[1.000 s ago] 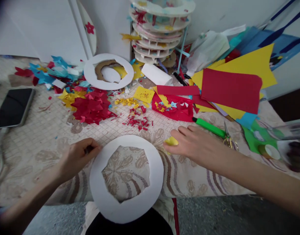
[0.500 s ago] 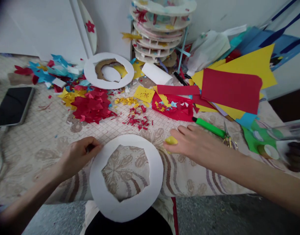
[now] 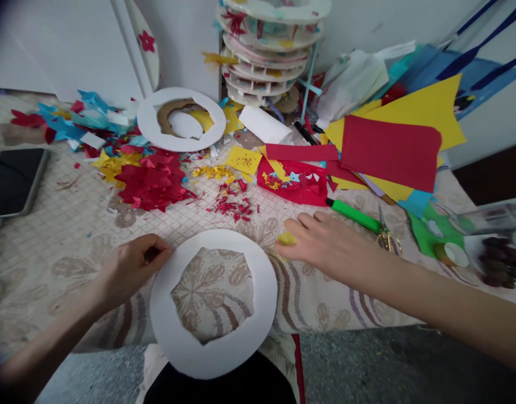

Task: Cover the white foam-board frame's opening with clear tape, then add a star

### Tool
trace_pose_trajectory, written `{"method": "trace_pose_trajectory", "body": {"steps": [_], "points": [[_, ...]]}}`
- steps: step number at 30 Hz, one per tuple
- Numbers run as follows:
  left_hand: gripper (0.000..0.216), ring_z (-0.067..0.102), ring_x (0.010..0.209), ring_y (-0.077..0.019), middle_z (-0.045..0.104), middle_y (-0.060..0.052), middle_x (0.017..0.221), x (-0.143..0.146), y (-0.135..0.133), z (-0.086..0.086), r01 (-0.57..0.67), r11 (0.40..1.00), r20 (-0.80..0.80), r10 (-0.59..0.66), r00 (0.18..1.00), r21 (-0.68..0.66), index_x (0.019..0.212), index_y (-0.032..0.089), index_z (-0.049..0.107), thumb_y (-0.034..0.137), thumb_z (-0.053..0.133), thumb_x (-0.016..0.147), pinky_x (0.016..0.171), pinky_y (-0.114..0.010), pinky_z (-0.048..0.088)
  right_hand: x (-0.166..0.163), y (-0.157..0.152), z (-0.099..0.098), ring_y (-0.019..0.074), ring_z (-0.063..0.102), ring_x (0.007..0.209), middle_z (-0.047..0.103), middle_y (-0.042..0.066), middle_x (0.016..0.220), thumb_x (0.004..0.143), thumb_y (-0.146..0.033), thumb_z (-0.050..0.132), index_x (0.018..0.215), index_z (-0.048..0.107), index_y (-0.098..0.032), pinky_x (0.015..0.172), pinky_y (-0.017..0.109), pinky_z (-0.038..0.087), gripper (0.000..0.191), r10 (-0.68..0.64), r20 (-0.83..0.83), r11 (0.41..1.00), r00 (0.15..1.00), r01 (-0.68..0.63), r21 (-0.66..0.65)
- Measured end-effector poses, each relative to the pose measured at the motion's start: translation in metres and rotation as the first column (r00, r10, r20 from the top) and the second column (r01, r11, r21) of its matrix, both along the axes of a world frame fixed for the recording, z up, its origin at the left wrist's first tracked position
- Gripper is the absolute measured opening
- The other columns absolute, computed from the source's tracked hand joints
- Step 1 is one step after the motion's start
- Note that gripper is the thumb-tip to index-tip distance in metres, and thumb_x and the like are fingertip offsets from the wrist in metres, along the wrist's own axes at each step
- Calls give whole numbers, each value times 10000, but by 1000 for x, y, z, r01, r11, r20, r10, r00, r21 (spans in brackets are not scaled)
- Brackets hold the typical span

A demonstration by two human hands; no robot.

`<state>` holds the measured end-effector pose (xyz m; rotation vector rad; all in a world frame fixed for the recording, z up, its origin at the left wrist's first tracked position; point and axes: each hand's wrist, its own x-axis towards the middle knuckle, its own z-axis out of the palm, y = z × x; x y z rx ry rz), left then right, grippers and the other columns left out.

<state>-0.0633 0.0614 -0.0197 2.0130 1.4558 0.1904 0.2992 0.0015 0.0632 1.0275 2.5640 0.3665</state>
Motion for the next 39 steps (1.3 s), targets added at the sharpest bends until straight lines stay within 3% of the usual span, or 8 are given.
{"method": "trace_pose_trajectory", "body": {"steps": [19, 32, 39], "points": [[197, 600, 671, -180, 663, -32, 741, 3, -4, 3, -7, 999, -46, 9, 999, 48, 783, 196, 606, 346, 493, 845, 621, -305, 428, -25, -2, -5, 186, 430, 742, 570, 28, 817, 876, -160, 590, 955, 608, -264, 631, 328, 199, 131, 8, 34, 998, 999, -9, 58], [143, 591, 646, -149, 652, -11, 726, -2, -3, 0, 102, 987, -15, -101, 995, 127, 783, 202, 599, 317, 531, 834, 619, -284, 457, -39, -8, -7, 186, 466, 739, 592, 41, 866, 858, -190, 614, 954, 628, -264, 609, 336, 188, 122, -34, 92, 999, 995, 32, 26], [139, 605, 689, -172, 645, -34, 780, -1, -7, 0, 95, 987, -39, -91, 995, 132, 798, 195, 586, 318, 536, 842, 637, -302, 466, -40, -11, -8, 196, 481, 745, 609, 42, 862, 834, -181, 639, 949, 629, -259, 611, 340, 187, 139, -34, 93, 998, 995, 29, 62]]}}
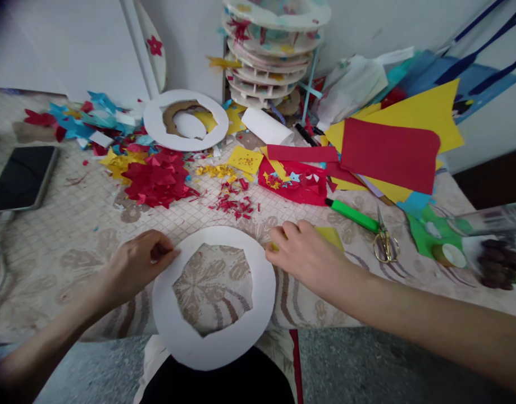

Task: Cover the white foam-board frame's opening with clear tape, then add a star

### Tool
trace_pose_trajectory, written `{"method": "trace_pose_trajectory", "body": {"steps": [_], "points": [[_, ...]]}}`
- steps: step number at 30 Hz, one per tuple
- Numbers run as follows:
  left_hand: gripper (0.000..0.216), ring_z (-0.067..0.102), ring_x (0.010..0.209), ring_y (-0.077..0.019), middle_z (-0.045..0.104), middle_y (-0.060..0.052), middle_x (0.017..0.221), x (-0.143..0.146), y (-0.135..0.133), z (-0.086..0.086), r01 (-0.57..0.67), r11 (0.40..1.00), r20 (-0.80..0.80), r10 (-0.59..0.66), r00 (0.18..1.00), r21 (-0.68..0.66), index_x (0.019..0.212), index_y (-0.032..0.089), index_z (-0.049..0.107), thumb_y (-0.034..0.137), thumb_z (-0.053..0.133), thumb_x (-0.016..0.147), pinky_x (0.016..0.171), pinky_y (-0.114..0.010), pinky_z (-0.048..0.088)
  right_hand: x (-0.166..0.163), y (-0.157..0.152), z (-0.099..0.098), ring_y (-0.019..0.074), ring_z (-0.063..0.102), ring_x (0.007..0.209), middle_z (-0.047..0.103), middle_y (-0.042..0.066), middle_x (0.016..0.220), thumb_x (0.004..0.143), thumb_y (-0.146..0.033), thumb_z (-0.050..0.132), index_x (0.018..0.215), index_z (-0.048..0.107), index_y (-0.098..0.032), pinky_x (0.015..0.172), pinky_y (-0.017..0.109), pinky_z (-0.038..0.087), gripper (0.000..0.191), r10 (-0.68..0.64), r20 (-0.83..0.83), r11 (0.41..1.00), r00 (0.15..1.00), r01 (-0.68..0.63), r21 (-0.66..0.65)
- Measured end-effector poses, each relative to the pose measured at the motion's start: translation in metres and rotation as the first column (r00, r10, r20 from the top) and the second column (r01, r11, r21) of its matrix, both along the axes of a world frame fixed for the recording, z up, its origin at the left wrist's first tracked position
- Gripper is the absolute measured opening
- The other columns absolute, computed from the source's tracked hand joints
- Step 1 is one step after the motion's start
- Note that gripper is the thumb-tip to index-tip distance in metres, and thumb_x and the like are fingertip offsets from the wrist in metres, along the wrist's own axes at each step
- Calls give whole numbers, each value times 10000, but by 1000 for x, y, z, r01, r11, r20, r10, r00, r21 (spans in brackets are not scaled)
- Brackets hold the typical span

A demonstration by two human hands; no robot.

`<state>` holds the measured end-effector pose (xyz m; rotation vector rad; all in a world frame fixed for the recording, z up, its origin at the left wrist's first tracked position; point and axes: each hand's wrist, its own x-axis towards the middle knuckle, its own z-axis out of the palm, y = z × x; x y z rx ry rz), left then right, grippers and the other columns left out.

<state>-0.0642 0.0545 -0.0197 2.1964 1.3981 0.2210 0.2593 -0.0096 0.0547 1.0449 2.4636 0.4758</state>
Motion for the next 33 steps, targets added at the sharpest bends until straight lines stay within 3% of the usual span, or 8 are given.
{"method": "trace_pose_trajectory", "body": {"steps": [10, 19, 24, 28, 30, 33], "points": [[106, 609, 736, -194, 611, -49, 820, 6, -13, 4, -9, 994, -42, 14, 999, 106, 824, 200, 522, 284, 503, 886, 656, -322, 476, 0, -2, -1, 194, 479, 756, 601, 43, 886, 847, -173, 607, 964, 621, -247, 621, 335, 203, 139, -12, -1, 1000, 1000, 12, 3], [125, 620, 785, -207, 610, -56, 860, 6, -17, 1, -27, 994, -76, 36, 996, 110, 873, 202, 526, 313, 477, 901, 687, -331, 497, -2, -4, -2, 197, 481, 778, 602, 42, 893, 851, -163, 598, 980, 626, -248, 634, 336, 221, 157, -34, -8, 999, 999, 34, 6], [349, 634, 812, -248, 610, -83, 886, -1, -18, 1, -63, 989, -101, 76, 992, 135, 1137, 136, 502, 389, 507, 897, 727, -386, 524, -2, -4, -2, 201, 494, 771, 605, 44, 884, 843, -165, 615, 982, 633, -249, 625, 337, 217, 163, -24, -2, 1000, 1000, 24, 5], [517, 569, 1132, -350, 584, -206, 1203, 16, -32, 9, -50, 923, -121, 103, 987, 383, 1339, 112, 396, 403, 494, 923, 936, -515, 476, -2, -4, -3, 201, 500, 772, 609, 43, 874, 841, -154, 614, 966, 637, -248, 623, 338, 220, 158, -16, 6, 1000, 1000, 16, 22], [523, 458, 1300, -378, 522, -233, 1354, 38, -44, 10, 15, 887, -121, 46, 992, 462, 1402, 115, 341, 348, 454, 947, 1006, -546, 429, -3, -4, -3, 199, 502, 766, 613, 42, 873, 843, -151, 609, 960, 641, -248, 623, 338, 224, 155, -14, 10, 999, 1000, 14, 33], [520, 314, 1431, -343, 452, -210, 1477, 82, -64, 1, 259, 858, -164, -207, 965, 444, 1454, 97, 315, 266, 385, 967, 1109, -534, 341, -6, -4, -4, 198, 504, 757, 620, 45, 874, 844, -155, 609, 958, 649, -246, 622, 338, 234, 152, -11, 9, 999, 1000, 11, 37]]}}
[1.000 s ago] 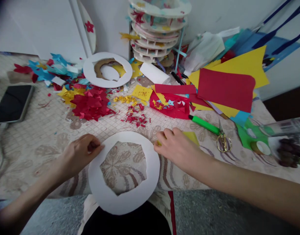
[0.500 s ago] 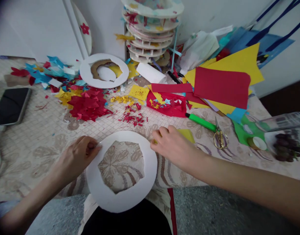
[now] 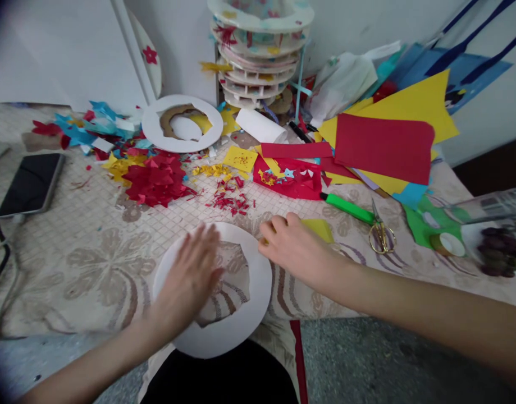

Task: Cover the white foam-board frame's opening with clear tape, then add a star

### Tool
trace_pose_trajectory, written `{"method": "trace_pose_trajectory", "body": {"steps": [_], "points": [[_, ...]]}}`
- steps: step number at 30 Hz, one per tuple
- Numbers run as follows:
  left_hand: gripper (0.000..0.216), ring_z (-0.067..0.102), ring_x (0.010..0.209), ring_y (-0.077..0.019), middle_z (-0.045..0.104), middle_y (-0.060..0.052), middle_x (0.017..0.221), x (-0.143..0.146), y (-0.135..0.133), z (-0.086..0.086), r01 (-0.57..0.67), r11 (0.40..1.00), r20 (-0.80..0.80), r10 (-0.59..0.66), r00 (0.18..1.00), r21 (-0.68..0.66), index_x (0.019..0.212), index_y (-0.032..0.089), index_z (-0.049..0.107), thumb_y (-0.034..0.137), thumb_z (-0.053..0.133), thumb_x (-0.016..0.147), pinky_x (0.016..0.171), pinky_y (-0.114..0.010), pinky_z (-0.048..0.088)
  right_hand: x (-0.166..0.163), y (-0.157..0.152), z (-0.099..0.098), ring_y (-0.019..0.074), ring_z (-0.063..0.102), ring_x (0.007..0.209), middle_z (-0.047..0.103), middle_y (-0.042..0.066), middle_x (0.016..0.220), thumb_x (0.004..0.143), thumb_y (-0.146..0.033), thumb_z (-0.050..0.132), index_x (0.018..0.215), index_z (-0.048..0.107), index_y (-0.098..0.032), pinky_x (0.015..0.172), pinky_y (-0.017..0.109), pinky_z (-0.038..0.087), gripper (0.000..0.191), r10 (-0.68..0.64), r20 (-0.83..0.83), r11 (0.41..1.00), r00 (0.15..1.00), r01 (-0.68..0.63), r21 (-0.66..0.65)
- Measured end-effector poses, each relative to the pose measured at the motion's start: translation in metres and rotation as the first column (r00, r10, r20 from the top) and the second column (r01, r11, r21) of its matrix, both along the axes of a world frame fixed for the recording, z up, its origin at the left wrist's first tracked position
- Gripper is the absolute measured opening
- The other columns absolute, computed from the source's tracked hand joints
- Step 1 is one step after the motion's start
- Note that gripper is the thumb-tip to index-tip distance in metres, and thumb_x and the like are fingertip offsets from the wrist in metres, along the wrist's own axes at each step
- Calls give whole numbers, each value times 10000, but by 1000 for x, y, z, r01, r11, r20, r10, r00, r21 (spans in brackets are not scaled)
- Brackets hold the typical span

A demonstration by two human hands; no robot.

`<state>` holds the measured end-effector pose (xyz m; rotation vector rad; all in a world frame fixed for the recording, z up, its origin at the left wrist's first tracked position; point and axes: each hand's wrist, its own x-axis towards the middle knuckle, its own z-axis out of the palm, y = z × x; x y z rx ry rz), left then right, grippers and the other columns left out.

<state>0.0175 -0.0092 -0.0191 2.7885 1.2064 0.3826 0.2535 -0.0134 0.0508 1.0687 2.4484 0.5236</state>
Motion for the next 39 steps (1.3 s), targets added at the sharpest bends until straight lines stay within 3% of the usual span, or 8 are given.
{"method": "trace_pose_trajectory", "body": {"steps": [4, 9, 13, 22, 27, 32, 36, 39], "points": [[620, 203, 1476, -328, 370, -226, 1528, 51, -14, -18, 164, 983, -67, -170, 983, -85, 1462, 34, 358, 413, 378, 971, 1176, -553, 227, -4, -1, 1, 208, 511, 775, 624, 53, 874, 851, -169, 605, 950, 656, -231, 629, 344, 255, 128, -12, 12, 1000, 1000, 12, 2], [828, 175, 1486, -315, 260, -185, 1582, 69, -15, -26, 148, 979, -71, -159, 985, -141, 1483, 60, 337, 658, 331, 910, 1187, -581, 172, -7, -2, 5, 223, 522, 788, 627, 57, 884, 855, -143, 582, 975, 658, -223, 637, 356, 263, 162, -20, 23, 1000, 1000, 19, 4], [860, 167, 1488, -315, 230, -194, 1589, 48, -12, -23, 99, 984, -86, -113, 990, -147, 1494, 34, 291, 663, 319, 909, 1184, -592, 158, -5, -2, 3, 219, 519, 778, 623, 57, 880, 849, -144, 587, 971, 649, -229, 633, 351, 259, 161, -2, 24, 1000, 1000, 2, 12], [744, 237, 1454, -387, 264, -270, 1556, -36, -2, -20, -129, 991, -173, 120, 978, -39, 1467, -18, 313, 521, 342, 954, 1139, -639, 195, 0, 0, 1, 203, 513, 797, 633, 49, 901, 855, -172, 631, 943, 634, -234, 624, 333, 246, 108, 7, 5, 1000, 1000, -7, -3], [732, 228, 1443, -430, 277, -325, 1527, -44, 2, -13, -182, 982, -168, 186, 968, 44, 1413, -83, 369, 496, 308, 968, 1118, -652, 216, 1, 4, 4, 210, 539, 809, 643, 54, 933, 887, -155, 595, 1036, 628, -244, 624, 333, 252, 177, 15, -7, 999, 1000, -15, -45], [660, 243, 1456, -362, 279, -247, 1555, 4, 6, 2, 32, 999, -193, -29, 981, 11, 1431, -17, 393, 459, 352, 977, 1162, -570, 224, -1, 5, 6, 225, 544, 843, 648, 65, 941, 898, -127, 568, 1150, 588, -247, 659, 342, 282, 280, 8, -40, 998, 999, -11, -59], [626, 294, 1447, -307, 373, -181, 1534, 43, 5, 0, 260, 964, -224, -266, 938, -55, 1438, 51, 417, 466, 401, 969, 1167, -517, 273, 2, 5, 7, 236, 536, 899, 640, 67, 940, 919, -154, 539, 1186, 567, -215, 707, 349, 314, 275, 30, -111, 997, 993, -37, -64], [639, 351, 1420, -317, 428, -186, 1501, 53, 5, -3, 314, 946, -265, -324, 908, -82, 1424, 61, 444, 483, 459, 945, 1156, -520, 299, 13, 6, 14, 244, 526, 973, 632, 69, 995, 928, -158, 523, 1249, 529, -213, 750, 351, 339, 326, 48, -182, 994, 982, -65, -89]]}}
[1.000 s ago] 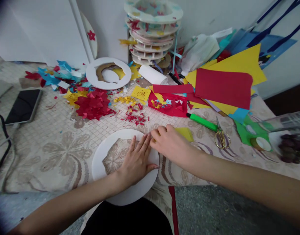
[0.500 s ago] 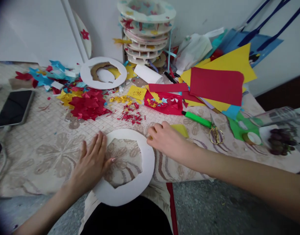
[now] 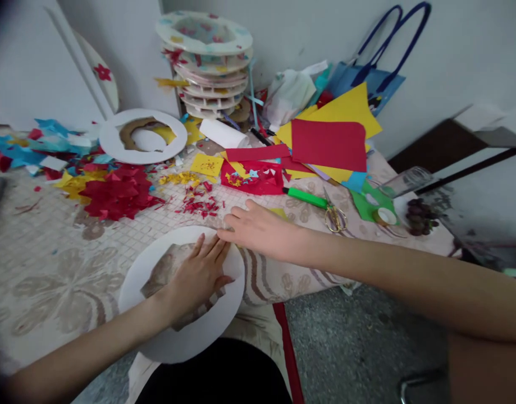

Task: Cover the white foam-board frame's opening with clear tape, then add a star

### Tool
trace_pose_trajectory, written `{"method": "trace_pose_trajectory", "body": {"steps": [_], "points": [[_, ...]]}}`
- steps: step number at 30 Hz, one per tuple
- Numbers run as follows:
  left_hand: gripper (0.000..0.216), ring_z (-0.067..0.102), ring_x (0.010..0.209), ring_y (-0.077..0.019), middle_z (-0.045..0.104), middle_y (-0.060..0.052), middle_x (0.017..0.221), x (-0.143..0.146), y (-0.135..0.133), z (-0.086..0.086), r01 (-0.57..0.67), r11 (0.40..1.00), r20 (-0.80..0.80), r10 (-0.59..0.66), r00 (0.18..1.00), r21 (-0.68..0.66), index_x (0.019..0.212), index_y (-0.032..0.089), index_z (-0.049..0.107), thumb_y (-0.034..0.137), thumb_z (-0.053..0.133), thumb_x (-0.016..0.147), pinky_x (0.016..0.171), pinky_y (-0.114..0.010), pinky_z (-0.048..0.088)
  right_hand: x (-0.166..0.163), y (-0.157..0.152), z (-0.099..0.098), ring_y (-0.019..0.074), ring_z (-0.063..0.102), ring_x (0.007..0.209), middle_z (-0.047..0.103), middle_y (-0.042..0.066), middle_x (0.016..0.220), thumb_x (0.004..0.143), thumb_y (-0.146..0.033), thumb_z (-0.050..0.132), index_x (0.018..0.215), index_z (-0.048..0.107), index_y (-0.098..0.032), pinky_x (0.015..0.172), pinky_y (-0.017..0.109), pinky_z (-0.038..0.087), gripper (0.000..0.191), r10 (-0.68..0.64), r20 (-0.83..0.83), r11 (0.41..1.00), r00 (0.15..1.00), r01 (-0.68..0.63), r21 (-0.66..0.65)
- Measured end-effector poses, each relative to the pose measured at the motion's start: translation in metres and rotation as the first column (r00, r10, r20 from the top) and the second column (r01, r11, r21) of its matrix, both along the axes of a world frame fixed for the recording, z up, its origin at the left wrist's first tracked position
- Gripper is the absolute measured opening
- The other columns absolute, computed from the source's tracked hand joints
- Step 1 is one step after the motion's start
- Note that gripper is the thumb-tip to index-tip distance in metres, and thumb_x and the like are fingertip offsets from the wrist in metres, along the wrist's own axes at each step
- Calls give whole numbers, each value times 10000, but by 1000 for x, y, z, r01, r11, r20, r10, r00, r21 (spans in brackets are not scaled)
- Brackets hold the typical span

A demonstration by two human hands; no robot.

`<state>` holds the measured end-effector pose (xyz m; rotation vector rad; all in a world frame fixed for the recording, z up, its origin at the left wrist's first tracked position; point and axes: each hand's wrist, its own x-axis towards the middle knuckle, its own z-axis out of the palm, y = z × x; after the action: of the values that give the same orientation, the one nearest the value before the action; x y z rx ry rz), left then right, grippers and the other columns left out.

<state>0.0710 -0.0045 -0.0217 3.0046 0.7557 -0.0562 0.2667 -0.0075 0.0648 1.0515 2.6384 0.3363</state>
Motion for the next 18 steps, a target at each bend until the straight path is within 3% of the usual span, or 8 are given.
{"method": "trace_pose_trajectory", "body": {"steps": [6, 10, 13, 14, 16, 18], "points": [[555, 451, 1355, -333, 488, -221, 1448, 0, 8, 1, 28, 999, 68, -25, 997, -33, 1366, 63, 509, 402, 534, 928, 1125, -510, 360, 50, 0, 35, 301, 523, 1096, 570, 127, 1231, 809, -328, 716, 1447, 357, -193, 844, 398, 407, 744, -195, -112, 963, 974, 169, -207], [650, 489, 1321, -344, 442, -276, 1464, 5, 16, 4, -49, 990, 261, 81, 962, -129, 1436, 28, 357, 395, 532, 929, 1022, -458, 478, 101, -4, 45, 290, 526, 1172, 534, 124, 1345, 871, -493, 604, 1423, 416, -218, 904, 388, 425, 645, -432, -235, 860, 870, 320, -398], [692, 434, 1360, -356, 423, -280, 1473, 12, 24, 12, -38, 977, 435, 129, 891, -211, 1472, 58, 262, 393, 529, 929, 1012, -499, 475, 144, -18, 28, 231, 625, 920, 663, 94, 1095, 914, -464, 509, 1179, 590, -196, 751, 321, 453, 386, -707, -208, 676, 676, 560, -480], [670, 443, 1353, -351, 443, -272, 1459, 15, 27, 16, -13, 968, 472, 133, 871, -249, 1465, 74, 278, 381, 534, 927, 1011, -505, 472, 158, -25, 18, 227, 623, 846, 676, 90, 993, 902, -431, 521, 1073, 615, -189, 714, 316, 439, 311, -780, -180, 610, 600, 663, -435], [592, 526, 1277, -330, 507, -246, 1400, 21, 33, 26, 33, 937, 507, 158, 847, -348, 1428, 101, 349, 352, 535, 925, 968, -483, 503, 182, -42, -8, 233, 611, 800, 667, 79, 851, 816, -321, 612, 893, 605, -191, 699, 312, 416, 151, -908, -208, 413, 363, 855, -314], [490, 634, 1113, -287, 587, -207, 1288, 27, 41, 38, 66, 890, 509, 196, 838, -451, 1364, 117, 439, 329, 520, 930, 866, -423, 550, 198, -58, -35, 243, 609, 768, 657, 103, 837, 769, -254, 627, 863, 574, -174, 678, 323, 407, 134, -932, -244, 332, 268, 901, -280]]}}
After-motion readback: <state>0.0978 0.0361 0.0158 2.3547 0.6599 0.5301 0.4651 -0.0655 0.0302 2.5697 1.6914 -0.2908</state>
